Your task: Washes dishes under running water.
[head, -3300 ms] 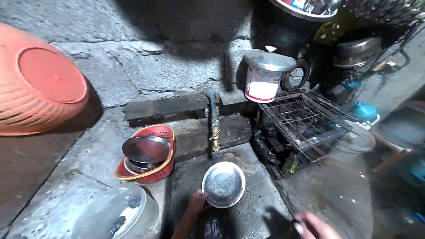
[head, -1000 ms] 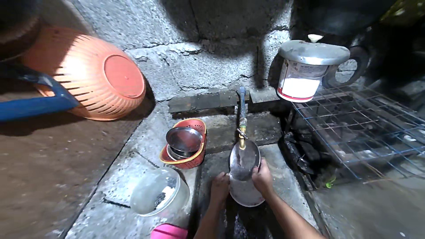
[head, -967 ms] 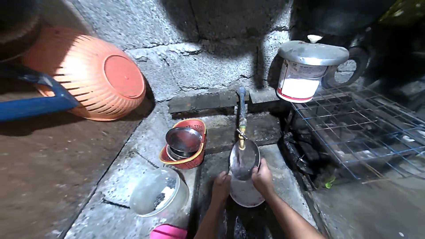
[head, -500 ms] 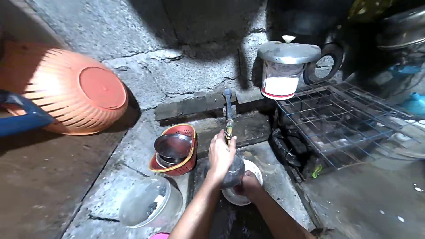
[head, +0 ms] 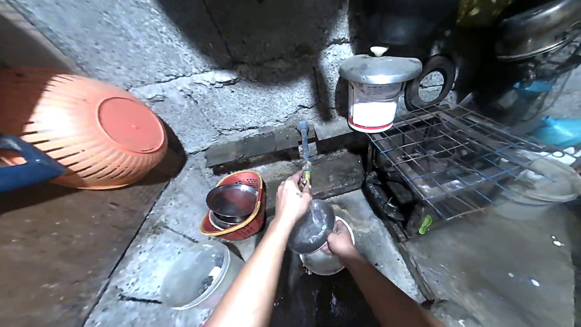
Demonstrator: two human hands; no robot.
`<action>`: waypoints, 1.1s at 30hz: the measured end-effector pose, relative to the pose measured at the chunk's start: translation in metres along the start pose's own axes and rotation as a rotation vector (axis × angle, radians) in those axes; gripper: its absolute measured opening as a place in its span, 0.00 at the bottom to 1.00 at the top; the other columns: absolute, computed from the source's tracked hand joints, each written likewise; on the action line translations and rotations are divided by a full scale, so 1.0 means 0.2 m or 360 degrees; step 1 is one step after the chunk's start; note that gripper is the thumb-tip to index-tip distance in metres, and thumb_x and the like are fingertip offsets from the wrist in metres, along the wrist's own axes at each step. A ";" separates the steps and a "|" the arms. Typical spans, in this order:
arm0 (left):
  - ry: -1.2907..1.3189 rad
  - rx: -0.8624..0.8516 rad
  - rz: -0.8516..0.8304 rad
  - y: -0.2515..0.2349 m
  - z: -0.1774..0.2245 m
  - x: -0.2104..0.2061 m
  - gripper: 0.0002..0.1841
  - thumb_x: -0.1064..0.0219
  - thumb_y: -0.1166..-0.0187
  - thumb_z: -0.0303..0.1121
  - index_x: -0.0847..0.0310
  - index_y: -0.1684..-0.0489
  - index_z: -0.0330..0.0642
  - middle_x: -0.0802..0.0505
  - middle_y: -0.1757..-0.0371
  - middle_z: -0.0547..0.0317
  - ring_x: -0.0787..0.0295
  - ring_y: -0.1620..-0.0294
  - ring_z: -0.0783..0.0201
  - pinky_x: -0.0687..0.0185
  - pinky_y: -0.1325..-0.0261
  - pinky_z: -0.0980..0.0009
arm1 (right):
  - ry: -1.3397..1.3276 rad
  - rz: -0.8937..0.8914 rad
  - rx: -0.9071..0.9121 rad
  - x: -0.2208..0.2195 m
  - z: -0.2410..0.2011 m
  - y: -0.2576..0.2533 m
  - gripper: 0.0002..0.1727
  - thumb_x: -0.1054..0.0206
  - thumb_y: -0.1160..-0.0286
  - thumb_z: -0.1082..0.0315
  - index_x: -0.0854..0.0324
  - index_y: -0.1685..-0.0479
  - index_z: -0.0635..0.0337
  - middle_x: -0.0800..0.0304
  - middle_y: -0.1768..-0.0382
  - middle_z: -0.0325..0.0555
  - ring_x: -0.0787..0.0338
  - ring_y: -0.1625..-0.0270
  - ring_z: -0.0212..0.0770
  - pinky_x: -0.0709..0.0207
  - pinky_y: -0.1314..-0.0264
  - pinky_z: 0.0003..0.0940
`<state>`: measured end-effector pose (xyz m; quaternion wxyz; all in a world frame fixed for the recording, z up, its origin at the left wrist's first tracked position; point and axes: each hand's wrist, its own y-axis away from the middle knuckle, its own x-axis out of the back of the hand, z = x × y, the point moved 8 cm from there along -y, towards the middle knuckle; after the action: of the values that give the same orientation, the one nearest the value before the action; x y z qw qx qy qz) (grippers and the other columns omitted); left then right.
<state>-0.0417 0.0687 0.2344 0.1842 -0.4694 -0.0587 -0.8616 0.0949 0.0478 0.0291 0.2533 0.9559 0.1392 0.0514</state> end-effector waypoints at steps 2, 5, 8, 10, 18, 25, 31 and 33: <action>-0.0027 -0.0172 -0.0101 -0.03 -0.02 0.01 0.24 0.35 0.16 0.34 0.23 0.19 0.50 0.10 0.30 0.48 0.15 0.30 0.44 0.24 0.27 0.38 | 0.0579 0.0106 0.0207 0.07 -0.11 0.02 0.29 0.36 0.26 0.67 0.30 0.22 0.55 0.08 0.46 0.54 0.06 0.47 0.49 0.13 0.43 0.52; -0.0098 -0.0518 -0.0262 -0.07 -0.05 0.02 0.23 0.38 0.13 0.32 0.22 0.19 0.52 0.12 0.27 0.52 0.16 0.27 0.47 0.27 0.24 0.41 | 0.1346 0.0237 0.0413 0.15 -0.28 0.14 0.26 0.46 0.15 0.59 0.31 0.19 0.49 0.07 0.46 0.54 0.07 0.41 0.56 0.17 0.39 0.58; -0.0084 -0.0690 -0.0323 -0.09 -0.05 0.01 0.23 0.39 0.13 0.28 0.23 0.19 0.51 0.13 0.25 0.53 0.15 0.27 0.50 0.26 0.23 0.42 | 0.1724 0.0232 0.0519 0.23 -0.34 0.23 0.22 0.49 0.12 0.59 0.28 0.23 0.50 0.11 0.38 0.55 0.08 0.42 0.60 0.16 0.43 0.60; 0.0049 -0.0683 -0.0254 -0.09 -0.06 0.00 0.24 0.41 0.12 0.27 0.25 0.17 0.51 0.13 0.24 0.55 0.15 0.26 0.52 0.25 0.22 0.44 | 0.1777 0.0260 0.0518 0.31 -0.33 0.29 0.21 0.50 0.12 0.59 0.27 0.25 0.51 0.11 0.36 0.54 0.07 0.42 0.60 0.16 0.44 0.60; 0.0706 0.0404 0.0375 0.42 -0.88 -0.53 0.38 0.31 0.18 0.51 0.32 0.20 0.26 0.19 0.28 0.27 0.21 0.27 0.37 0.29 0.22 0.43 | 0.0187 0.0489 0.0339 0.83 0.25 0.60 0.16 0.36 0.22 0.69 0.22 0.40 0.67 0.09 0.61 0.52 0.07 0.63 0.45 0.10 0.58 0.47; 0.1050 0.1216 -0.0485 0.67 -1.14 -1.16 0.26 0.39 0.10 0.44 0.33 0.21 0.36 0.08 0.58 0.42 0.10 0.71 0.57 0.11 0.66 0.61 | -0.0438 0.0671 -0.0159 1.24 0.62 0.90 0.10 0.42 0.17 0.77 0.27 0.41 0.64 0.11 0.70 0.54 0.09 0.75 0.46 0.11 0.71 0.41; 0.0885 0.1171 -0.0278 0.58 -1.09 -1.09 0.19 0.34 0.20 0.28 0.23 0.31 0.34 0.09 0.57 0.39 0.10 0.68 0.53 0.12 0.65 0.57 | -0.0429 0.0895 -0.0076 1.59 0.75 0.94 0.09 0.43 0.16 0.77 0.28 0.42 0.65 0.12 0.71 0.55 0.10 0.78 0.46 0.11 0.73 0.42; 0.0901 0.1188 -0.0253 0.57 -1.09 -1.04 0.19 0.35 0.19 0.27 0.22 0.30 0.35 0.08 0.51 0.37 0.06 0.64 0.50 0.07 0.60 0.54 | -0.0420 0.0940 -0.0075 1.67 0.79 0.94 0.09 0.43 0.16 0.76 0.28 0.42 0.65 0.11 0.70 0.55 0.09 0.77 0.46 0.10 0.73 0.42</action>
<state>-0.0685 -0.0425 -0.0680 0.2824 -0.1118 -0.3474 -0.8872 0.4859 -0.0854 -0.0052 0.2655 0.9473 -0.1794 0.0015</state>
